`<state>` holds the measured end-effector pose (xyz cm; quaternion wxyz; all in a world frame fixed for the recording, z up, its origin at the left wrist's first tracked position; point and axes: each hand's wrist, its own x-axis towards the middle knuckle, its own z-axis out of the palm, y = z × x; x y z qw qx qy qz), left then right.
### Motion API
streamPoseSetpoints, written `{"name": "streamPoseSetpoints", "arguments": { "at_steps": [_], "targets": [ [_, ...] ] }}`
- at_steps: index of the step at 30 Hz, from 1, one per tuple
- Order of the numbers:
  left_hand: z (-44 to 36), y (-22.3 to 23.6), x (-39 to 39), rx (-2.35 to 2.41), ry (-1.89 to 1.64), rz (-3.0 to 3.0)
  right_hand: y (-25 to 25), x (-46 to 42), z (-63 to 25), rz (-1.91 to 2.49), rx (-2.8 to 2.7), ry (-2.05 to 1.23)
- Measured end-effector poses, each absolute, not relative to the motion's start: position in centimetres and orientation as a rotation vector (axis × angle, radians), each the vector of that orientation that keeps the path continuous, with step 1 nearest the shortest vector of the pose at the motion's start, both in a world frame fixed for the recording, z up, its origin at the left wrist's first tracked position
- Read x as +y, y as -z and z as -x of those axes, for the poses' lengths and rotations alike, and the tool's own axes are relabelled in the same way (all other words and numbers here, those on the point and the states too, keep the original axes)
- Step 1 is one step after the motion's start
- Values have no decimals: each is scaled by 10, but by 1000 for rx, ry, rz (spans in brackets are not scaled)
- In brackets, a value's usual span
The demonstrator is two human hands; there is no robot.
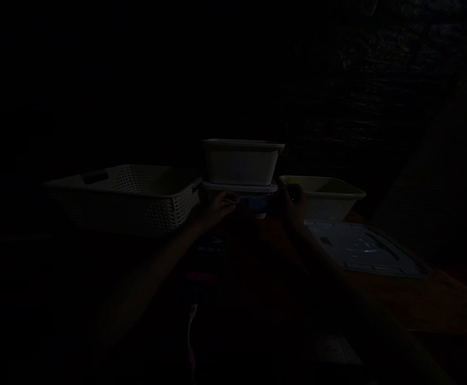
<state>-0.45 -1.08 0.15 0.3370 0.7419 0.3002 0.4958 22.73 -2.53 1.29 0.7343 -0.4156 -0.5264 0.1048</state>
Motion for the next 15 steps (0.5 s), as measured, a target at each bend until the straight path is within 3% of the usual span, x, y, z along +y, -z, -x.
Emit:
{"name": "streamPoseSetpoints", "arguments": {
  "at_steps": [15],
  "targets": [
    [4, -4, -10, 735, -1258, -1958, -28, -52, -222, 771, -1268, -47]
  ]
}}
